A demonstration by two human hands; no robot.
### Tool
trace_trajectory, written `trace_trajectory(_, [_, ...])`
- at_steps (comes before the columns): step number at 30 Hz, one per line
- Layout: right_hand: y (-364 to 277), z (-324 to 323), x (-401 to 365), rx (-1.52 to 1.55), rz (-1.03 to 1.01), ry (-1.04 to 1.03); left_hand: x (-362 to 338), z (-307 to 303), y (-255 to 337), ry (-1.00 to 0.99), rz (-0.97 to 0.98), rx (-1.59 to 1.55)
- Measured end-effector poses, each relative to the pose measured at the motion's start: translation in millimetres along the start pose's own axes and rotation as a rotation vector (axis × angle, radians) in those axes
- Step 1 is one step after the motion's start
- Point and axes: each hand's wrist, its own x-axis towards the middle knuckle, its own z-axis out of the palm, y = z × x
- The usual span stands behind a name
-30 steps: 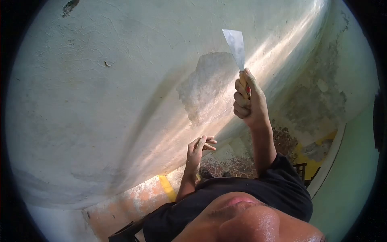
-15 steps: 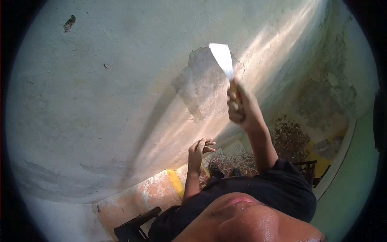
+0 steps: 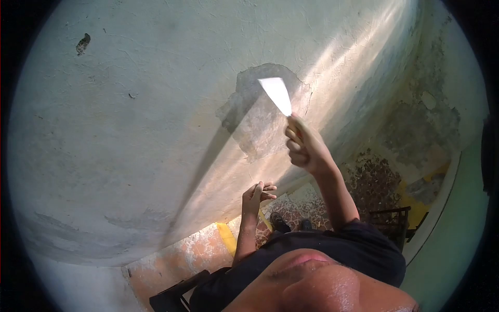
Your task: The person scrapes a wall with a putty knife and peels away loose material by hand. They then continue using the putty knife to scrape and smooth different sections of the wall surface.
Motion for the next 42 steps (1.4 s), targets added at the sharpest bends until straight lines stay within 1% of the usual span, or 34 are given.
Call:
trace_trajectory(1, [-11.8,10.9,18.6,-0.002,0.002,0.003,0.3,3.3,2.5,-0.001,-0.003,-0.003])
trace_trajectory(3, [-35.6,28.8,50.7,-0.106,-0.206,0.095,-4.4,6.5,9.0,-0.042,0.061,-0.015])
trace_trajectory(5, [-66.0,40.7,32.0,-0.023,-0.308,-0.028,-0.4,5.3,11.9,-0.034,0.047,0.008])
trace_trajectory(6, [-73.5,36.2,23.2,-0.038,-0.314,-0.116,1.9,4.5,10.2,-0.039,0.049,-0.011])
trace_trajectory(7, [-65.7,36.1,16.6,-0.038,-0.307,-0.116,1.3,1.8,5.9,-0.039,0.04,-0.029])
trace_trajectory(9, [-43.1,35.6,-2.2,-0.141,-0.214,0.075,5.9,-1.0,-1.6,-0.046,0.059,-0.041])
trace_trajectory(11, [-7.1,20.1,-2.5,-0.17,-0.052,0.032,7.7,0.4,1.9,0.0,-0.004,-0.017])
trace_trajectory(12, [3.1,7.2,14.6,-0.114,0.056,-0.021,11.6,-2.6,0.7,0.004,-0.04,-0.021])
trace_trajectory(13, [-4.8,13.0,21.5,-0.122,0.058,-0.019,15.9,-3.1,-0.3,0.003,-0.04,-0.029])
trace_trajectory(15, [-30.3,34.3,36.5,-0.124,-0.158,-0.002,16.5,-5.6,-5.1,0.024,-0.029,-0.054])
trace_trajectory(16, [-50.1,45.8,30.7,-0.139,-0.302,-0.021,17.2,-6.7,-7.2,0.002,-0.003,-0.05])
trace_trajectory(17, [-66.3,55.8,24.3,-0.111,-0.356,0.034,18.2,-6.0,-5.3,0.0,0.0,-0.046])
trace_trajectory(19, [-83.0,43.2,16.4,-0.099,-0.375,-0.161,14.9,-3.3,-2.5,-0.043,0.039,-0.068])
trace_trajectory(20, [-73.6,42.5,8.1,-0.176,-0.389,-0.073,13.1,-1.3,-1.9,-0.041,0.037,-0.066])
trace_trajectory(21, [-56.7,40.5,-3.2,-0.172,-0.391,-0.074,13.0,1.4,-0.7,-0.041,0.05,-0.053])
trace_trajectory(23, [-22.5,32.0,-12.1,-0.223,-0.086,0.054,17.4,-0.7,1.5,-0.04,0.073,-0.041])
trace_trajectory(25, [-2.1,10.9,18.1,-0.08,0.08,-0.08,22.7,-2.7,-1.1,0.011,-0.005,-0.069])
trace_trajectory(26, [-9.8,28.1,25.6,-0.084,0.004,0.02,24.8,-4.7,-4.5,0.034,-0.005,-0.092])
trace_trajectory(27, [-21.3,31.1,38.1,-0.123,-0.171,-0.003,23.7,-5.1,-5.5,0.037,-0.018,-0.093])
trace_trajectory(29, [-61.1,53.0,41.7,-0.005,-0.422,0.112,25.6,-5.6,-3.3,0.02,0.01,-0.04])
trace_trajectory(31, [-89.7,40.2,38.6,0.007,-0.479,-0.077,21.0,-5.1,-0.5,-0.006,0.016,-0.047])
trace_trajectory(32, [-90.4,35.7,28.7,-0.059,-0.471,-0.097,20.7,-4.2,-0.2,-0.012,0.033,-0.044])
trace_trajectory(33, [-77.6,33.6,21.3,-0.059,-0.473,-0.1,21.0,-4.3,0.9,-0.017,0.052,-0.043])
trace_trajectory(35, [-35.6,24.7,6.3,-0.082,-0.234,0.172,19.7,-5.0,3.4,0.01,0.042,-0.038])
trace_trajectory(37, [1.6,10.7,-6.7,-0.037,0.029,0.008,21.4,-7.6,2.2,0.05,0.038,-0.05])
trace_trajectory(38, [-2.0,10.3,0.6,-0.051,0.038,-0.006,23.8,-11.6,1.1,0.067,0.025,-0.059])
trace_trajectory(40, [-10.5,15.0,8.7,-0.057,0.019,-0.068,20.6,-15.8,3.2,0.087,0.007,-0.053])
trace_trajectory(41, [-25.6,13.7,1.9,-0.029,-0.014,-0.051,25.2,-16.1,7.0,0.101,0.016,-0.068])
trace_trajectory(42, [-27.0,9.8,5.0,-0.12,-0.383,0.015,25.3,-17.7,7.7,0.083,0.02,-0.051])
